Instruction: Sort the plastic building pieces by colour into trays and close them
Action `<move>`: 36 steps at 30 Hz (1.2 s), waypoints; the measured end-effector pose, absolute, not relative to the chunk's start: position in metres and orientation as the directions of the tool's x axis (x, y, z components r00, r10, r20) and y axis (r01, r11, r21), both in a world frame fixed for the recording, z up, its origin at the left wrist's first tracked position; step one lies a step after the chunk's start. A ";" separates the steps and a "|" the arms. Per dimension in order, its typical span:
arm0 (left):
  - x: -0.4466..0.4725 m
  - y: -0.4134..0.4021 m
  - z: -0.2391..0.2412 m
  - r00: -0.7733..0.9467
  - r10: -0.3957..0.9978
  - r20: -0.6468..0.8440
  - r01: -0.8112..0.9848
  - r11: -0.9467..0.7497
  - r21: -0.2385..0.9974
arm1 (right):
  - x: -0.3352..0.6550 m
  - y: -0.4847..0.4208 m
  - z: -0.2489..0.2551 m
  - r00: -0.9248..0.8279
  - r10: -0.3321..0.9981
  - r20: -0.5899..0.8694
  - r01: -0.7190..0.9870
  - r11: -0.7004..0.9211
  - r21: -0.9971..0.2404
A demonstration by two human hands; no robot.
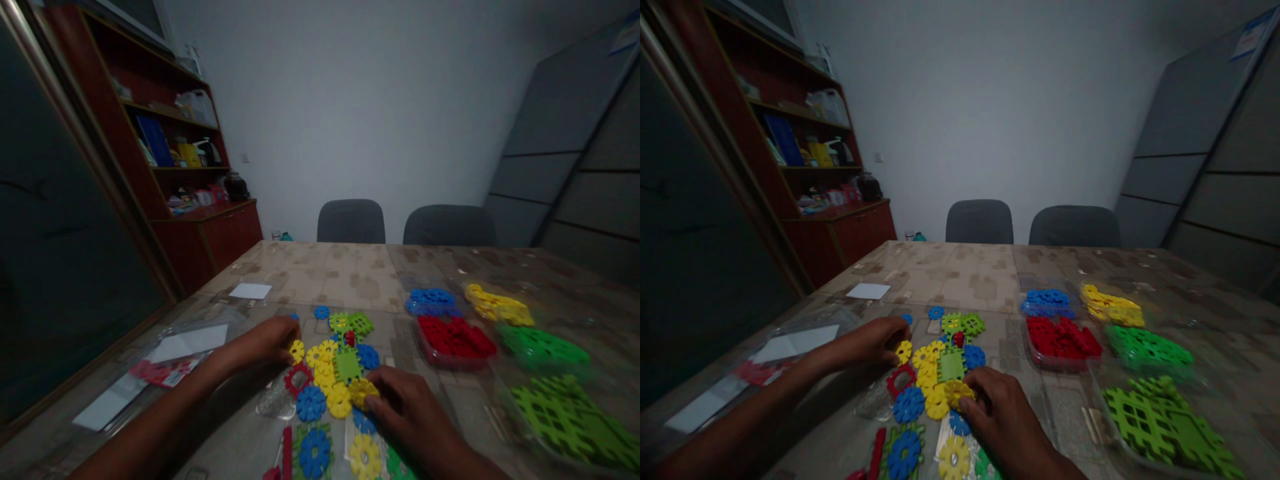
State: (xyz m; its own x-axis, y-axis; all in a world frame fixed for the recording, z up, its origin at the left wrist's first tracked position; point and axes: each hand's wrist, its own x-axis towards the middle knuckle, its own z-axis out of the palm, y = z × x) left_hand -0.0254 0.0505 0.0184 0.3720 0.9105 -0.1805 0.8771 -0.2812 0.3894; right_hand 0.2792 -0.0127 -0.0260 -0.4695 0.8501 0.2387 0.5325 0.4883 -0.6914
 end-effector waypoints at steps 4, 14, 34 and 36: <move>-0.024 0.049 0.021 0.376 0.911 -0.169 0.858 -0.274 0.435 | 0.279 -0.013 -0.028 -0.487 0.844 0.223 0.538 0.491 -0.685; -0.009 0.043 0.025 0.493 0.867 -0.074 0.717 -0.357 0.598 | 0.278 -0.014 -0.025 -0.484 0.832 0.270 0.508 0.519 -0.687; 0.056 -0.003 0.001 0.522 0.850 -0.070 0.385 -0.161 0.909 | 0.276 -0.019 -0.032 -0.447 0.869 0.211 0.455 0.424 -0.783; 0.056 -0.004 0.003 0.541 0.838 -0.065 0.400 -0.189 0.897 | 0.276 -0.019 -0.032 -0.470 0.854 0.223 0.450 0.449 -0.772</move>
State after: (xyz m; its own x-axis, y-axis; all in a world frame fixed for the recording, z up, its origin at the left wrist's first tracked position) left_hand 0.0555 -0.0039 0.0033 0.5414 0.8383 -0.0649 0.3996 -0.1886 0.8971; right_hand 0.2763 -0.0193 -0.0316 -0.4702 0.8540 0.2227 0.4497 0.4489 -0.7722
